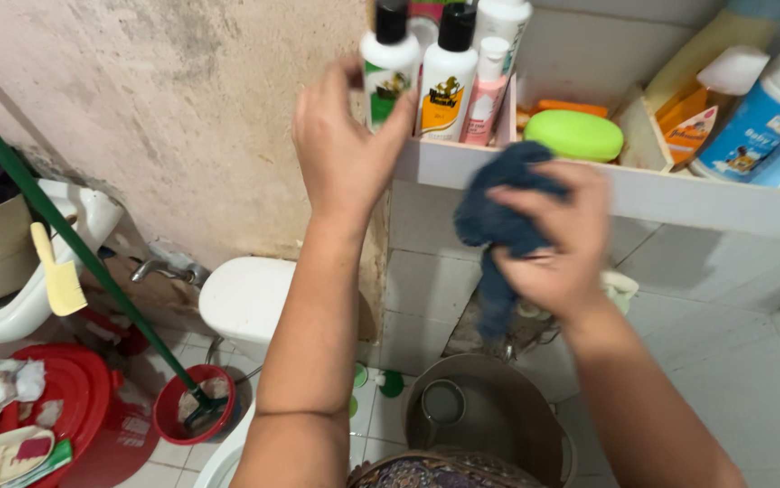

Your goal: The person removes various bottles and containers from a wall-mounted shelf, inspects them, and places them on the toilet tank. The person handles multiple personal care items one at a time, including lotions, shampoos, and soaps, and arranges them on the tank.

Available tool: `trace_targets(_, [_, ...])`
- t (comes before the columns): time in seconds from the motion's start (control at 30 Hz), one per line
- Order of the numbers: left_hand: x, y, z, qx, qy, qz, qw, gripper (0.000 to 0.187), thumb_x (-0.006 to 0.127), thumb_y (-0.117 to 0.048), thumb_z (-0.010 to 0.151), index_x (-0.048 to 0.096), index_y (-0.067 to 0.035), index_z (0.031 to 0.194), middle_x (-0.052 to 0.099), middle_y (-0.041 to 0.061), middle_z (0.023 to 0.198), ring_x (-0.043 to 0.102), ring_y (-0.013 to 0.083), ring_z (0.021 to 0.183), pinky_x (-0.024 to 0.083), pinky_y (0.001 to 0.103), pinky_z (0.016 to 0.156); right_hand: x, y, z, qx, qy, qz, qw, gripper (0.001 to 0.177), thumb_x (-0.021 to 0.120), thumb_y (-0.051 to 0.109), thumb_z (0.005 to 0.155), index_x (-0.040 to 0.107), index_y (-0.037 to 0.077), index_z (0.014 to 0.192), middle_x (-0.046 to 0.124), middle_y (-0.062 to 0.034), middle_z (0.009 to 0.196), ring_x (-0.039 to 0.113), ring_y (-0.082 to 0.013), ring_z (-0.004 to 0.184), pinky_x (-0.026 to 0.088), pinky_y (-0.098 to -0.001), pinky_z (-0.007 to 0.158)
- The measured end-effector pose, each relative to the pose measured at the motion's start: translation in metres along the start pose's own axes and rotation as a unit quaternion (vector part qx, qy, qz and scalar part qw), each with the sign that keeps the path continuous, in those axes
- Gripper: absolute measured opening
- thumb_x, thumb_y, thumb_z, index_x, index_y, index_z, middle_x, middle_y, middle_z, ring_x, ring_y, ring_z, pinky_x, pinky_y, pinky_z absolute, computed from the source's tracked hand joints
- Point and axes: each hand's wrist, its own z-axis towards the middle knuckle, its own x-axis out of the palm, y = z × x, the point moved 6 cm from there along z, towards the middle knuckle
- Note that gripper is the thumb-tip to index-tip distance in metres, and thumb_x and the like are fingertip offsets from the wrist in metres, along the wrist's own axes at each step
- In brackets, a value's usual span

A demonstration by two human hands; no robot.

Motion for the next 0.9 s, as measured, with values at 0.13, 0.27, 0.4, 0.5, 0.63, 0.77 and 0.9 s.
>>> trace_targets(0.13, [-0.029, -0.008, -0.004, 0.087, -0.092, -0.271, 0.954, 0.048, 0.081, -0.021, 0.107, 0.049, -0.012, 0.141, 0.059, 0.007, 0.124, 0.059, 0.0194, 0.116, 0.049, 0.036, 0.108, -0.04, -0.009, -0.021, 0.146, -0.034, 0.216, 0.965, 0.055, 0.073, -0.003, 0.079, 0.063, 0.004, 0.132, 0.058, -0.0119, 0.13, 0.059, -0.0245, 0.124, 0.046, -0.0347, 0.114])
trace_targets(0.27, [-0.023, -0.031, -0.041, -0.012, 0.038, -0.498, 0.866, 0.058, 0.073, -0.022, 0.101, 0.036, -0.012, 0.144, 0.057, 0.007, 0.124, 0.066, 0.018, 0.102, 0.061, 0.037, 0.09, -0.05, -0.028, -0.051, 0.253, -0.162, 0.563, 0.77, 0.038, 0.066, 0.007, 0.102, 0.057, -0.002, 0.138, 0.063, -0.0153, 0.13, 0.062, -0.027, 0.119, 0.051, -0.0409, 0.112])
trace_targets(0.4, [0.01, -0.053, -0.085, -0.129, 0.13, -0.576, 0.796, 0.059, 0.071, -0.026, 0.097, 0.034, -0.01, 0.141, 0.055, 0.008, 0.124, 0.064, 0.0163, 0.099, 0.062, 0.036, 0.083, -0.048, -0.042, -0.063, 0.266, -0.149, 0.66, 0.686, 0.036, 0.054, 0.029, 0.113, 0.056, -0.002, 0.132, 0.063, -0.0159, 0.126, 0.062, -0.0293, 0.116, 0.052, -0.0437, 0.11])
trace_targets(0.5, [0.021, -0.051, -0.094, -0.134, 0.144, -0.558, 0.806, 0.06, 0.071, -0.026, 0.103, 0.033, -0.009, 0.147, 0.059, 0.011, 0.118, 0.061, 0.0152, 0.096, 0.056, 0.032, 0.087, -0.047, -0.048, -0.072, 0.279, -0.16, 0.712, 0.624, 0.039, 0.047, 0.034, 0.116, 0.056, -0.002, 0.13, 0.063, -0.0158, 0.125, 0.062, -0.0296, 0.115, 0.051, -0.0443, 0.109])
trace_targets(0.63, [0.018, -0.049, -0.095, -0.089, 0.151, -0.507, 0.844, 0.059, 0.069, -0.022, 0.105, 0.031, -0.008, 0.149, 0.058, 0.012, 0.126, 0.057, 0.0134, 0.11, 0.049, 0.03, 0.101, -0.04, -0.05, -0.079, 0.288, -0.169, 0.741, 0.582, 0.037, 0.048, 0.032, 0.115, 0.057, -0.002, 0.128, 0.063, -0.015, 0.123, 0.062, -0.0286, 0.113, 0.051, -0.0433, 0.107])
trace_targets(0.77, [0.001, -0.035, -0.093, -0.091, 0.142, -0.465, 0.869, 0.052, 0.059, -0.022, 0.107, 0.033, -0.004, 0.149, 0.052, 0.012, 0.136, 0.052, 0.0149, 0.125, 0.045, 0.033, 0.116, -0.034, -0.049, -0.082, 0.293, -0.169, 0.749, 0.57, 0.035, 0.049, 0.029, 0.113, 0.058, -0.002, 0.126, 0.063, -0.0143, 0.121, 0.062, -0.0277, 0.111, 0.052, -0.0422, 0.104])
trace_targets(0.9, [-0.001, -0.012, -0.1, -0.244, 0.181, -0.55, 0.778, 0.053, 0.044, -0.025, 0.109, 0.035, -0.002, 0.156, 0.052, 0.013, 0.144, 0.051, 0.0175, 0.132, 0.039, 0.031, 0.117, -0.019, -0.045, -0.08, 0.308, -0.151, 0.755, 0.559, 0.033, 0.05, 0.027, 0.111, 0.059, -0.002, 0.124, 0.064, -0.0136, 0.118, 0.062, -0.0268, 0.108, 0.052, -0.0411, 0.102])
